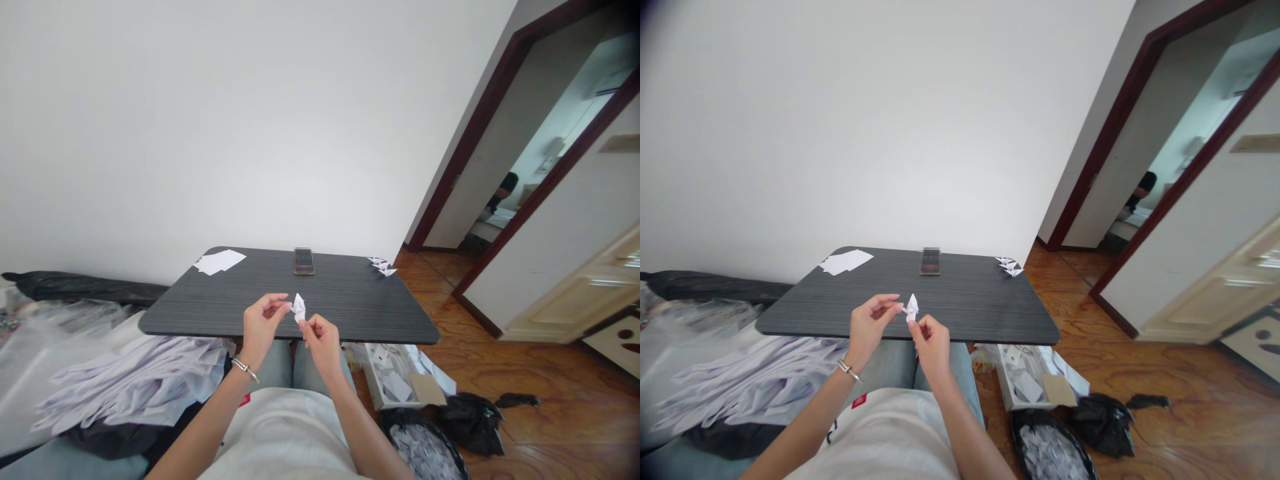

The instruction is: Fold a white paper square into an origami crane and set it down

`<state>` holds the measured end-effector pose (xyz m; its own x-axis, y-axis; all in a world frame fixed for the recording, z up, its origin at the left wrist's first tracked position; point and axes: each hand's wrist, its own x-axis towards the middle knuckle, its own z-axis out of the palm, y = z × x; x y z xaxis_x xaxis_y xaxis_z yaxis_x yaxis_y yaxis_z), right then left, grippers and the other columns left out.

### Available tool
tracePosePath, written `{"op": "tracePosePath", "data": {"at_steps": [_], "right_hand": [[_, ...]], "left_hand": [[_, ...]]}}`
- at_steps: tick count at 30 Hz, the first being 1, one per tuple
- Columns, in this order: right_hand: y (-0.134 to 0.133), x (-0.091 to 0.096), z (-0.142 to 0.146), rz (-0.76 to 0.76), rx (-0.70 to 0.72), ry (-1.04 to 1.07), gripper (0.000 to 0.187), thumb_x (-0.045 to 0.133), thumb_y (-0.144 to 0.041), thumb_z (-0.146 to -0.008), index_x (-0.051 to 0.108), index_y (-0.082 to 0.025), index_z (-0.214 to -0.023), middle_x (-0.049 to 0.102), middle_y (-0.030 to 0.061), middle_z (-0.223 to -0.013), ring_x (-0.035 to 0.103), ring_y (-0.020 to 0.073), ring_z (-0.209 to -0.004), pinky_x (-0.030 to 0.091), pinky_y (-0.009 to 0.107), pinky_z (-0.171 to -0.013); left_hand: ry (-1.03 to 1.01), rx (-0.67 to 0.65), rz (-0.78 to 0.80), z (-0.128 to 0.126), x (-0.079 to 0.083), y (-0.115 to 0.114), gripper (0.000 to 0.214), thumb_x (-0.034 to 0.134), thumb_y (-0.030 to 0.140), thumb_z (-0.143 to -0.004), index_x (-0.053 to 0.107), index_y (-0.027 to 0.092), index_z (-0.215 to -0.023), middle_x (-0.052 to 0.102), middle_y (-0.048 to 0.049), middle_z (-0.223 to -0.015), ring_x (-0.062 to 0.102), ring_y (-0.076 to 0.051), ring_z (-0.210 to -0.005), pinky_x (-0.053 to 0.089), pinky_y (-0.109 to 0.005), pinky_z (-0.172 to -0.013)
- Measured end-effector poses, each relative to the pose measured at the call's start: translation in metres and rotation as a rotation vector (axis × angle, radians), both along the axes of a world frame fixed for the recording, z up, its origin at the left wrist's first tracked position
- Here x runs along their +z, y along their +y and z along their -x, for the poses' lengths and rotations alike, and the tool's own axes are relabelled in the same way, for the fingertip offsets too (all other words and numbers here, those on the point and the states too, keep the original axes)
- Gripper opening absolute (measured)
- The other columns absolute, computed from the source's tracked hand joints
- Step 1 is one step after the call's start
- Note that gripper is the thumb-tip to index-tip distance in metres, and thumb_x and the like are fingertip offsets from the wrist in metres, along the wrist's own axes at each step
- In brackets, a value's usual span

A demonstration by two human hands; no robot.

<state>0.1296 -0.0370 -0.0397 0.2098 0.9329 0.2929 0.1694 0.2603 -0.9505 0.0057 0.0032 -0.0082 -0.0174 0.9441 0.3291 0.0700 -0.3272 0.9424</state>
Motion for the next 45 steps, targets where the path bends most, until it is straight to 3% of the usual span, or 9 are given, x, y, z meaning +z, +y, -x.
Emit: {"op": "tracePosePath", "data": {"at_steps": [14,17,20,24,30,35,45], "right_hand": [[0.002,0.001,-0.003,-0.001,0.000,0.069,0.032,0.046,-0.039,-0.081,0.049,-0.017,-0.058,0.044,-0.0048,-0.046,0.039,0.0069,-0.040,0.030,0.019,-0.041],[0.007,0.000,-0.008,-0.030,-0.015,0.153,0.031,0.043,-0.038,-0.083,0.053,-0.016,-0.064,0.047,-0.0040,-0.050,0.040,0.0063,-0.039,0.030,0.018,-0.040],[0.012,-0.001,-0.012,-0.014,0.013,0.234,0.020,0.051,-0.036,-0.078,0.055,-0.016,-0.075,0.054,-0.0016,-0.059,0.046,0.0071,-0.043,0.028,0.017,-0.037],[0.016,-0.002,-0.013,0.061,0.115,0.382,0.024,0.055,-0.038,-0.074,0.056,-0.018,-0.085,0.060,0.0014,-0.070,0.053,0.0099,-0.051,0.028,0.015,-0.033],[0.015,-0.003,-0.014,0.122,0.196,0.486,0.021,0.060,-0.037,-0.070,0.059,-0.016,-0.075,0.058,-0.0007,-0.062,0.050,0.0083,-0.049,0.032,0.014,-0.035],[0.017,-0.006,-0.016,0.194,0.186,0.527,0.023,0.059,-0.038,-0.069,0.055,-0.016,-0.063,0.057,-0.0013,-0.054,0.047,0.0074,-0.041,0.034,0.016,-0.034],[0.016,-0.002,-0.013,0.172,0.110,0.519,0.025,0.062,-0.033,-0.063,0.046,-0.017,-0.052,0.054,-0.0031,-0.049,0.049,0.0096,-0.044,0.043,0.021,-0.042]], "left_hand": [[0.092,-0.002,-0.086,0.002,0.000,0.003,0.030,0.061,0.027,-0.070,0.060,0.014,-0.096,0.067,-0.0031,-0.071,0.062,-0.015,-0.066,0.050,-0.027,-0.066],[0.091,0.009,-0.091,0.004,0.001,0.003,0.029,0.061,0.028,-0.070,0.060,0.014,-0.095,0.067,-0.0030,-0.071,0.062,-0.015,-0.065,0.050,-0.028,-0.066],[0.097,-0.005,-0.091,0.004,0.002,0.004,0.027,0.060,0.027,-0.070,0.061,0.014,-0.094,0.067,-0.0027,-0.070,0.063,-0.015,-0.065,0.050,-0.027,-0.067],[0.123,-0.120,-0.086,0.004,0.005,0.003,0.025,0.061,0.025,-0.070,0.061,0.014,-0.093,0.067,-0.0027,-0.070,0.063,-0.015,-0.066,0.049,-0.026,-0.067],[0.180,-0.252,-0.092,0.005,0.006,0.002,0.019,0.061,0.024,-0.071,0.063,0.014,-0.087,0.068,-0.0037,-0.072,0.063,-0.015,-0.067,0.049,-0.025,-0.068],[0.204,-0.320,-0.116,0.005,0.007,0.000,0.020,0.062,0.024,-0.070,0.063,0.014,-0.087,0.068,-0.0049,-0.075,0.063,-0.015,-0.068,0.050,-0.026,-0.069],[0.277,-0.305,-0.155,0.001,0.003,-0.003,0.015,0.060,0.025,-0.071,0.064,0.015,-0.082,0.066,-0.0049,-0.074,0.060,-0.015,-0.065,0.049,-0.025,-0.064]]}}
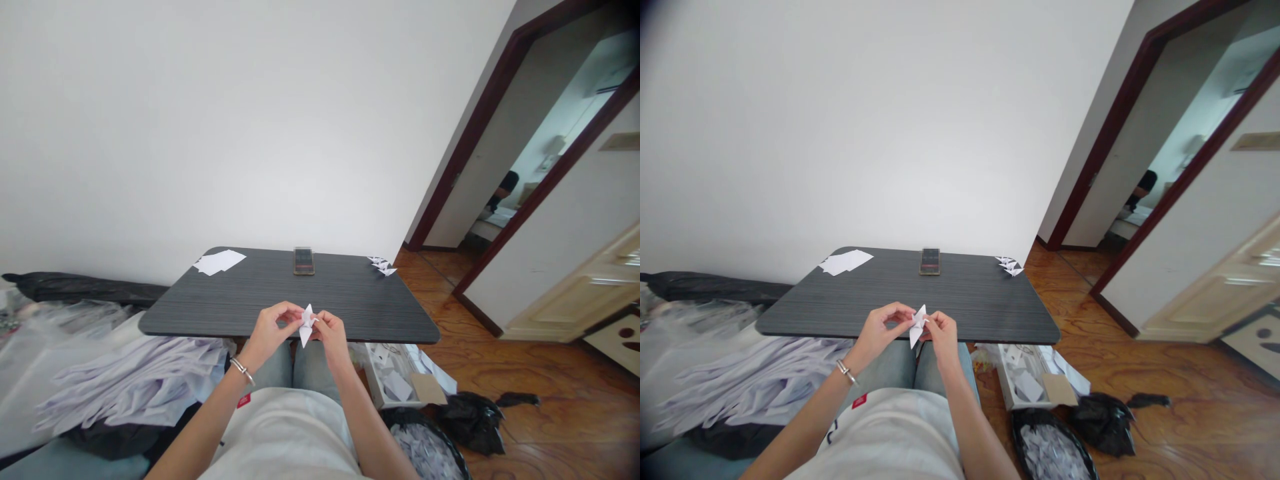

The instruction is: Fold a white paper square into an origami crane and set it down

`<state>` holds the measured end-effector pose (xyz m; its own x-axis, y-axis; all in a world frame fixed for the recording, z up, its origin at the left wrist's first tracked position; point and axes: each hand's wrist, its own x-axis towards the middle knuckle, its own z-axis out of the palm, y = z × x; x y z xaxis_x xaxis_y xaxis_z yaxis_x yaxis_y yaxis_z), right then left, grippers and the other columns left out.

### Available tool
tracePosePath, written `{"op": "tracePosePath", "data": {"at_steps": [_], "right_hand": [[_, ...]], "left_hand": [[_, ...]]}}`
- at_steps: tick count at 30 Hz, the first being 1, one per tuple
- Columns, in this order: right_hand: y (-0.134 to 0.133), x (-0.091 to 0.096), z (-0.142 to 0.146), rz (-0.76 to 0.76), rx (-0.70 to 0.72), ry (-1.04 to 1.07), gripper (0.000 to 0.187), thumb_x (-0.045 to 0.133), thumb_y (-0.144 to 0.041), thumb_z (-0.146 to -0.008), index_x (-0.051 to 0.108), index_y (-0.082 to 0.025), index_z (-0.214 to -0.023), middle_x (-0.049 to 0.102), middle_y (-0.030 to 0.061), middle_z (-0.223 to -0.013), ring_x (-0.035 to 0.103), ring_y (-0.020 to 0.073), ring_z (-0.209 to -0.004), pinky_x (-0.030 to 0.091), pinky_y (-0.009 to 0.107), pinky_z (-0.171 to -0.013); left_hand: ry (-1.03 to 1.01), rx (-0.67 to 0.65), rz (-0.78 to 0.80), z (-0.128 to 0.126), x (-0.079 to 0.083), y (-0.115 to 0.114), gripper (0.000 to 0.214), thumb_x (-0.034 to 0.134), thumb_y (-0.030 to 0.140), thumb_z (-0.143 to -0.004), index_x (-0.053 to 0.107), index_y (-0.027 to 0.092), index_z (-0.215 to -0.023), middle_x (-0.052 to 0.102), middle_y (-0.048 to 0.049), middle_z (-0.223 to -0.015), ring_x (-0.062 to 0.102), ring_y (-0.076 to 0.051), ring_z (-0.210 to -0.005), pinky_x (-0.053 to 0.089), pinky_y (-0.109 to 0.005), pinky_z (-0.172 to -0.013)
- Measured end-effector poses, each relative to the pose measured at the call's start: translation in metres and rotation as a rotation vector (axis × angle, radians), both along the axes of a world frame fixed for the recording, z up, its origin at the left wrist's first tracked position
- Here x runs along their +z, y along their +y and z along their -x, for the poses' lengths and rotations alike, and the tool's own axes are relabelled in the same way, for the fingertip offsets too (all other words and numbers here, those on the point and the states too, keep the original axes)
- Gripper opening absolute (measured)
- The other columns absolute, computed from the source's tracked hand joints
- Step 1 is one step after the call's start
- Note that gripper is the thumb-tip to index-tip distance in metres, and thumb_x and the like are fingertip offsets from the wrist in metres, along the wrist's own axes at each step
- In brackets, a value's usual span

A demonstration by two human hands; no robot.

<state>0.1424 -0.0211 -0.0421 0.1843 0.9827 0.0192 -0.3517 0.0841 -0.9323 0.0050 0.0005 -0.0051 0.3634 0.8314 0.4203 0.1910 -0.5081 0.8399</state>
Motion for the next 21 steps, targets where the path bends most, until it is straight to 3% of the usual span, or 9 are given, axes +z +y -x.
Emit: {"op": "tracePosePath", "data": {"at_steps": [10,21], "right_hand": [[0.0027,-0.0036,0.0007,-0.030,-0.031,0.009,0.023,0.062,-0.031,-0.063,0.049,-0.016,-0.051,0.052,-0.0037,-0.047,0.047,0.0093,-0.043,0.040,0.021,-0.043],[0.0004,0.0007,0.0028,-0.048,-0.061,0.020,0.022,0.061,-0.029,-0.061,0.047,-0.017,-0.050,0.050,-0.0042,-0.048,0.044,0.0085,-0.044,0.041,0.023,-0.048]], "left_hand": [[0.110,0.028,-0.111,-0.0011,-0.0017,-0.0012,0.011,0.056,0.023,-0.073,0.062,0.015,-0.070,0.064,-0.0033,-0.068,0.059,-0.014,-0.062,0.046,-0.023,-0.059],[0.066,0.050,-0.160,-0.0079,-0.0027,-0.0059,0.008,0.056,0.022,-0.073,0.059,0.016,-0.069,0.062,-0.0024,-0.066,0.058,-0.013,-0.060,0.047,-0.022,-0.059]]}}
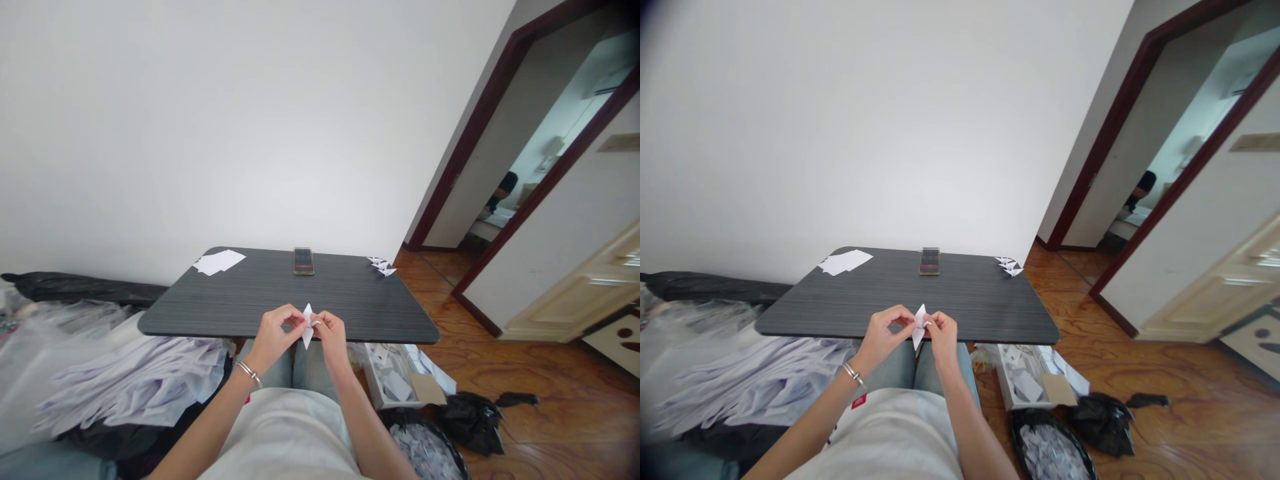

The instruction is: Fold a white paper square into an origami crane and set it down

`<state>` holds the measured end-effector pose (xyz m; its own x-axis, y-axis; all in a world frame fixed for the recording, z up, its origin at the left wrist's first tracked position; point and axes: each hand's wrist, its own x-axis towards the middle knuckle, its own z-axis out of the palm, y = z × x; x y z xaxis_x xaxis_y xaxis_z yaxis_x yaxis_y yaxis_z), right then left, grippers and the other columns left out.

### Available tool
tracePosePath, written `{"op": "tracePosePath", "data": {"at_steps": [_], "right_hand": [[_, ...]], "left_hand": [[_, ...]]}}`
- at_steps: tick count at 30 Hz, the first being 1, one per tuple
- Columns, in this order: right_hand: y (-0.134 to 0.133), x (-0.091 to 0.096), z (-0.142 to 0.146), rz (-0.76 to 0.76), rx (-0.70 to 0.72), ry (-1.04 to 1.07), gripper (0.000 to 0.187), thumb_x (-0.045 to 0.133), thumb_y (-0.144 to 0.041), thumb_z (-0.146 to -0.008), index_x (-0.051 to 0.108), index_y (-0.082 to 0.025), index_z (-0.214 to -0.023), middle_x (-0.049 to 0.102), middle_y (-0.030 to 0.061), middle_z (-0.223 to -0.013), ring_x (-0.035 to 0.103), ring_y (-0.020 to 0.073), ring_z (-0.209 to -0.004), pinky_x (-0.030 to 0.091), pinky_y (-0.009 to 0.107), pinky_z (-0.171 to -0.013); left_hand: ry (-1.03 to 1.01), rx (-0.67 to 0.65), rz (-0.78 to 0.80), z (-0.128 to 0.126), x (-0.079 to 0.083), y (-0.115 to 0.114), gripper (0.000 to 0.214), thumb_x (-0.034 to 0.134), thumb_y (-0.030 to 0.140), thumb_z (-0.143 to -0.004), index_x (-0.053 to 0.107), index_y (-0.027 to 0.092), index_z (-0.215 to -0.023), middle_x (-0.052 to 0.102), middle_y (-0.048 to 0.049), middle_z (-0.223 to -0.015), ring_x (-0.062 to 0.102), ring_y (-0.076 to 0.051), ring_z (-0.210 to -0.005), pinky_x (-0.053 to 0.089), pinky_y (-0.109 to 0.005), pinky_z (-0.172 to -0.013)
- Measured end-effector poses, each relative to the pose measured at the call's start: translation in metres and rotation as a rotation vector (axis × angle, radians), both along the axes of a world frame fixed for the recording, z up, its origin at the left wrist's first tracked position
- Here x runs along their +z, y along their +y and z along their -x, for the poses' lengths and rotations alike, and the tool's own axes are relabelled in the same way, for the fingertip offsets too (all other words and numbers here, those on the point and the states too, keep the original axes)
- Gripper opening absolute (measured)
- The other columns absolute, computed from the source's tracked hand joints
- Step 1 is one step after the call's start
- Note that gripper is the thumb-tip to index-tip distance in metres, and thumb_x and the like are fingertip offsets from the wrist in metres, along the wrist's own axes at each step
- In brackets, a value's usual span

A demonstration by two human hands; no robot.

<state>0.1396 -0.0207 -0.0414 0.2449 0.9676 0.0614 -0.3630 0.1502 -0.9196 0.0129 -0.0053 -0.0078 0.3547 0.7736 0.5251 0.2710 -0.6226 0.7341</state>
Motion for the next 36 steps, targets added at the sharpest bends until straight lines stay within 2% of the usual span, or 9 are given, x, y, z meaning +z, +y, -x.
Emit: {"op": "tracePosePath", "data": {"at_steps": [15,26,36], "right_hand": [[0.0022,-0.0023,0.0020,-0.010,-0.032,-0.005,0.023,0.061,-0.031,-0.063,0.048,-0.017,-0.052,0.050,-0.0034,-0.050,0.044,0.0088,-0.045,0.041,0.023,-0.048],[0.0013,-0.0018,0.0019,0.009,0.011,0.042,0.027,0.060,-0.032,-0.063,0.040,-0.018,-0.051,0.047,-0.0047,-0.050,0.042,0.0086,-0.046,0.041,0.022,-0.048],[0.0015,-0.0026,-0.0003,0.034,0.070,0.109,0.021,0.060,-0.028,-0.064,0.044,-0.018,-0.054,0.052,-0.0042,-0.053,0.045,0.0087,-0.046,0.043,0.022,-0.047]], "left_hand": [[0.050,0.088,-0.078,-0.0016,-0.0045,-0.0022,0.014,0.051,0.023,-0.077,0.060,0.017,-0.067,0.063,-0.0029,-0.067,0.059,-0.013,-0.062,0.047,-0.023,-0.061],[0.064,0.005,-0.035,0.0010,0.0001,0.0024,0.019,0.049,0.026,-0.080,0.061,0.017,-0.070,0.062,-0.0032,-0.068,0.057,-0.014,-0.064,0.044,-0.023,-0.062],[0.069,-0.042,-0.004,0.0031,0.0001,0.0054,0.020,0.049,0.026,-0.080,0.061,0.016,-0.066,0.061,-0.0022,-0.066,0.056,-0.013,-0.063,0.042,-0.023,-0.062]]}}
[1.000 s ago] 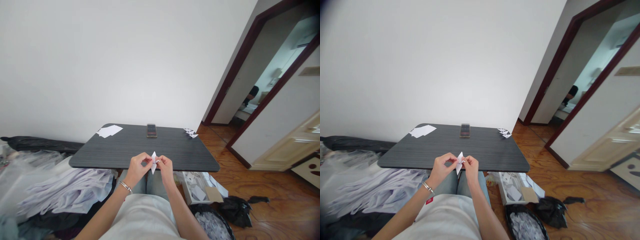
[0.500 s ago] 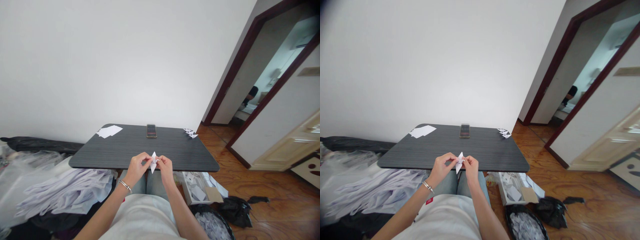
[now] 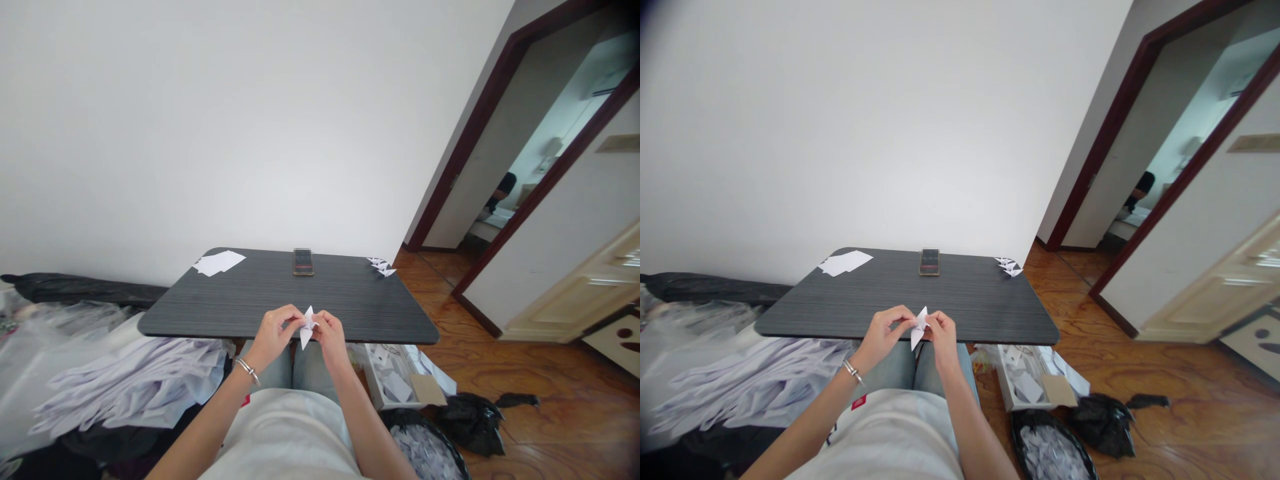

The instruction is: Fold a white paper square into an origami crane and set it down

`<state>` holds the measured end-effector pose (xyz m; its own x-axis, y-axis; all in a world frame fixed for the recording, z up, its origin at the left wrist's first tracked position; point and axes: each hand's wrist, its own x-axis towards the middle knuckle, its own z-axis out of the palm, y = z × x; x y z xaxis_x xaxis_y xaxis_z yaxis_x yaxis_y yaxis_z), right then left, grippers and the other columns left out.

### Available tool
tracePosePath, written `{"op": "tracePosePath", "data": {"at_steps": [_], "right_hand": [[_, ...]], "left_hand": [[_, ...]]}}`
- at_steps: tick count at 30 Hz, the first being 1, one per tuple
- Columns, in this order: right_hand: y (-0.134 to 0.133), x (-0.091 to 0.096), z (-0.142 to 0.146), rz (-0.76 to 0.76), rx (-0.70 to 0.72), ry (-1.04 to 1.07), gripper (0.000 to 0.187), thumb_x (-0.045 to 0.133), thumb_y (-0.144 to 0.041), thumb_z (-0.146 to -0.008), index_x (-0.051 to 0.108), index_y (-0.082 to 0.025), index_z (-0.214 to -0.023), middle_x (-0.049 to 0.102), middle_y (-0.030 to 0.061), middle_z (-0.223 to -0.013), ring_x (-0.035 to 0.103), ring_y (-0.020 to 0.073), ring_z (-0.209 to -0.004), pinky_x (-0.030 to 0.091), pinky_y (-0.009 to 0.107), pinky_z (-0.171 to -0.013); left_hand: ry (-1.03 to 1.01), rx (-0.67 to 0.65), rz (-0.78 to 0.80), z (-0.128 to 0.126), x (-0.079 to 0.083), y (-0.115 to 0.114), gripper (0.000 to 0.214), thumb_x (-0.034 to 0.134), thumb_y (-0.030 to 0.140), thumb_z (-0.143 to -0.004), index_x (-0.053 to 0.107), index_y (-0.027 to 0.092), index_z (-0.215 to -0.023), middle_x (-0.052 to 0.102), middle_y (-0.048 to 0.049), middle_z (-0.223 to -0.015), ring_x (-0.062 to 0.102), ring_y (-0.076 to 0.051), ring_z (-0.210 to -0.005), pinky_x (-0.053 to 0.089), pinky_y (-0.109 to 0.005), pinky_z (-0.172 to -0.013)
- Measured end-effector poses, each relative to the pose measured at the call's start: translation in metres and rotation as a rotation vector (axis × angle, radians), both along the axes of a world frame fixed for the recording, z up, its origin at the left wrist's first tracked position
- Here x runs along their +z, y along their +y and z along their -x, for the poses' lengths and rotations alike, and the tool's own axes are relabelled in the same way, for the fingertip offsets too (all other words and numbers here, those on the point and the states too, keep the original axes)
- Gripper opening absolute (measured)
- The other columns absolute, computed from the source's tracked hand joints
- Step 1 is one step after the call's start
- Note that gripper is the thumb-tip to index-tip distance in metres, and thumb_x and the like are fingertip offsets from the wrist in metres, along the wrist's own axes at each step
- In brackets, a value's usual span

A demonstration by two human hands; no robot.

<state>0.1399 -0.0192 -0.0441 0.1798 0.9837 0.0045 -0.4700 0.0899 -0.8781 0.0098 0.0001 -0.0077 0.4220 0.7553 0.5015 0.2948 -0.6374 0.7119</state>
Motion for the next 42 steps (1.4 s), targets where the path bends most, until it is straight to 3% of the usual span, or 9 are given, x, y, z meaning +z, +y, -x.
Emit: {"op": "tracePosePath", "data": {"at_steps": [11,18,25,33,38,42], "right_hand": [[0.001,-0.003,-0.002,-0.007,-0.005,-0.030,0.019,0.059,-0.028,-0.064,0.045,-0.018,-0.054,0.054,-0.0033,-0.053,0.048,0.0098,-0.048,0.041,0.021,-0.046],[0.003,-0.006,-0.008,0.029,0.024,-0.159,0.021,0.056,-0.028,-0.068,0.045,-0.017,-0.053,0.040,-0.0076,-0.038,0.029,0.0046,-0.035,0.017,0.017,-0.034],[0.007,-0.011,-0.012,0.025,0.098,-0.150,0.025,0.057,-0.030,-0.067,0.043,-0.017,-0.051,0.038,-0.0085,-0.039,0.024,0.0027,-0.033,0.012,0.018,-0.033],[0.012,-0.015,-0.015,0.063,0.050,-0.110,0.025,0.059,-0.030,-0.064,0.042,-0.017,-0.051,0.051,-0.0053,-0.042,0.033,0.0027,-0.030,0.017,0.015,-0.028],[0.015,-0.016,-0.020,0.063,-0.017,-0.102,0.028,0.060,-0.032,-0.063,0.040,-0.018,-0.049,0.048,-0.0066,-0.040,0.033,0.0025,-0.029,0.018,0.015,-0.028],[0.016,-0.016,-0.022,0.059,-0.049,-0.099,0.028,0.060,-0.033,-0.063,0.040,-0.018,-0.050,0.046,-0.0074,-0.039,0.032,0.0027,-0.029,0.017,0.015,-0.028]], "left_hand": [[-0.081,-0.021,0.027,-0.004,-0.004,0.001,0.017,0.049,0.025,-0.080,0.059,0.014,-0.072,0.058,-0.0020,-0.068,0.053,-0.012,-0.064,0.041,-0.022,-0.062],[-0.105,-0.055,0.084,-0.002,-0.006,0.005,0.019,0.049,0.024,-0.081,0.057,0.014,-0.067,0.056,-0.0015,-0.066,0.051,-0.012,-0.064,0.039,-0.022,-0.062],[-0.118,-0.151,0.158,-0.001,-0.004,0.010,0.018,0.050,0.023,-0.079,0.057,0.013,-0.066,0.055,-0.0019,-0.068,0.051,-0.013,-0.066,0.039,-0.023,-0.064],[-0.211,0.008,0.174,0.003,-0.009,0.019,0.020,0.049,0.032,-0.080,0.059,0.014,-0.077,0.058,-0.0045,-0.079,0.053,-0.016,-0.077,0.040,-0.024,-0.070],[-0.276,0.097,0.352,0.009,-0.017,0.028,0.026,0.050,0.039,-0.078,0.058,0.014,-0.077,0.059,-0.0051,-0.079,0.053,-0.015,-0.074,0.040,-0.023,-0.062],[-0.173,0.050,0.545,0.008,-0.019,0.027,0.037,0.048,0.047,-0.075,0.057,0.013,-0.062,0.054,-0.0017,-0.060,0.047,-0.012,-0.059,0.033,-0.020,-0.049]]}}
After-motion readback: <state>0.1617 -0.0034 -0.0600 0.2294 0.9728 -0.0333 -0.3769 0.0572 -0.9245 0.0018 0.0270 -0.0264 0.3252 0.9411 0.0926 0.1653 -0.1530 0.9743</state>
